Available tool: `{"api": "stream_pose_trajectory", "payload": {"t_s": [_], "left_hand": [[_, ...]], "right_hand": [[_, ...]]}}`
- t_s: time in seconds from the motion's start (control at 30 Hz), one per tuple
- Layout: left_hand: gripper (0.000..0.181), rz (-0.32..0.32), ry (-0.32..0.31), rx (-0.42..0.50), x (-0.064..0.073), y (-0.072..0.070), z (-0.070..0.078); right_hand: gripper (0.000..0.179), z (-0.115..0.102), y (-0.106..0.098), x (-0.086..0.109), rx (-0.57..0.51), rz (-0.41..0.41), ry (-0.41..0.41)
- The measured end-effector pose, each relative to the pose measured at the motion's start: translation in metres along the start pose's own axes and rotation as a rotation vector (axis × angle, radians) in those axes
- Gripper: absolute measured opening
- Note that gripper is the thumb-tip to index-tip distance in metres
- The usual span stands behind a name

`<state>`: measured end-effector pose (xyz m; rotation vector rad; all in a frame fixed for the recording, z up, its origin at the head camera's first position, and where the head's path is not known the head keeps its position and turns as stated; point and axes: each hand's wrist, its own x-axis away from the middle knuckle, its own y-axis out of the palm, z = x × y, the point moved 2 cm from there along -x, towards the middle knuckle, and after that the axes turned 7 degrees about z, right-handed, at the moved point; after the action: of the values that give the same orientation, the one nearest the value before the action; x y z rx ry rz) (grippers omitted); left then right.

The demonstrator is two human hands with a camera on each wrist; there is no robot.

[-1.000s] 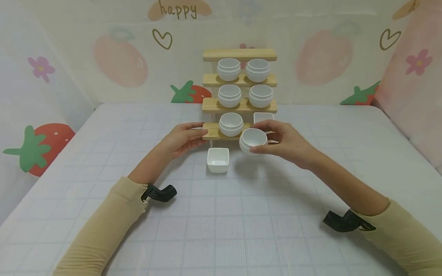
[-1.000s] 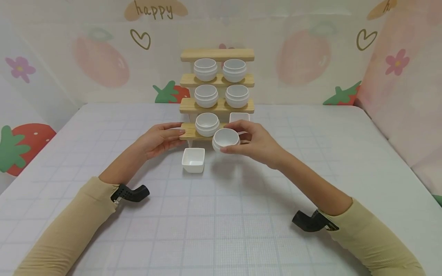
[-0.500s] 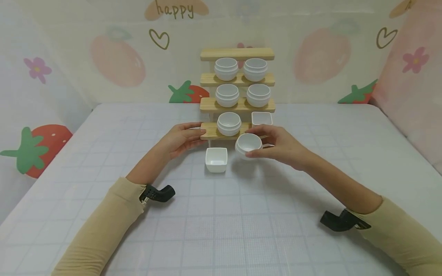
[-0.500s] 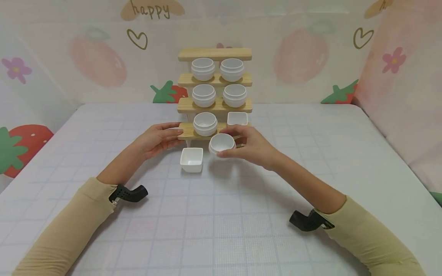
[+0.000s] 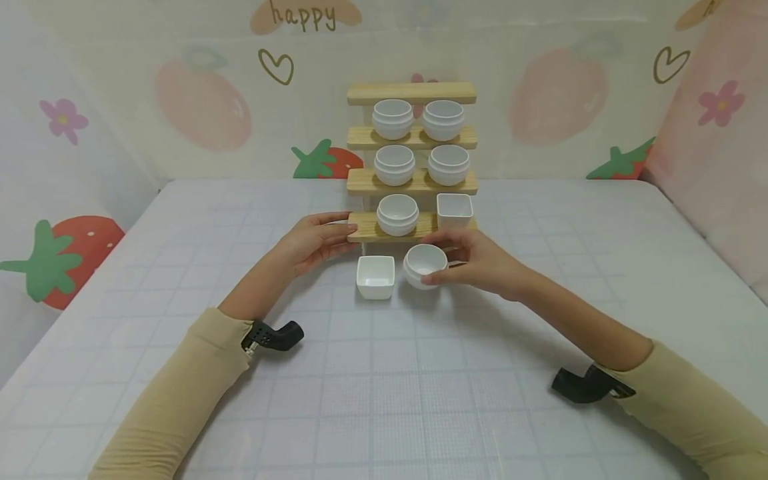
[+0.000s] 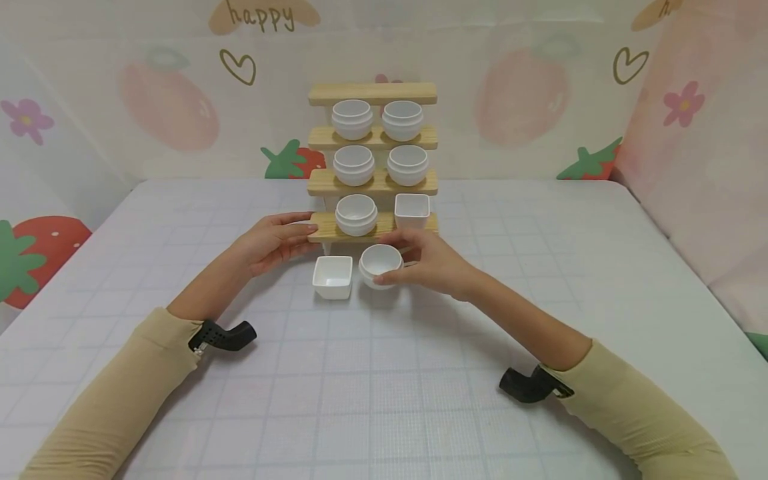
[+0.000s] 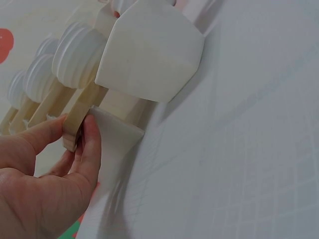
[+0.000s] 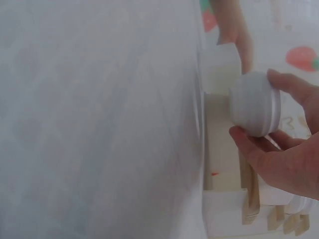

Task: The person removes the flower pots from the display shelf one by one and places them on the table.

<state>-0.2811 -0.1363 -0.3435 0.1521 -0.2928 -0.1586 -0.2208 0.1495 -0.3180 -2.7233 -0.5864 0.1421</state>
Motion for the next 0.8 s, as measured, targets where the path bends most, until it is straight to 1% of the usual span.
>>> {"api": "stream_pose_trajectory", "payload": {"t_s": [0.2,0.63,0.8], "left_hand": [[0.058,0.007,-0.010,-0.001,-0.001,0.000,0.000],[0.058,0.009,-0.010,-0.002,-0.001,0.000,0.000],[0.059,0.013,-0.017,-0.004,-0.001,0.000,0.000]], "right_hand": [[0.057,0.003,0.001,0.000,0.005,-0.010,0.037],[0.057,0.010,0.004,-0.002,-0.023,-0.023,0.034],[0.058,0.014,0.005,-0.004,-0.018,-0.023,0.035]]}}
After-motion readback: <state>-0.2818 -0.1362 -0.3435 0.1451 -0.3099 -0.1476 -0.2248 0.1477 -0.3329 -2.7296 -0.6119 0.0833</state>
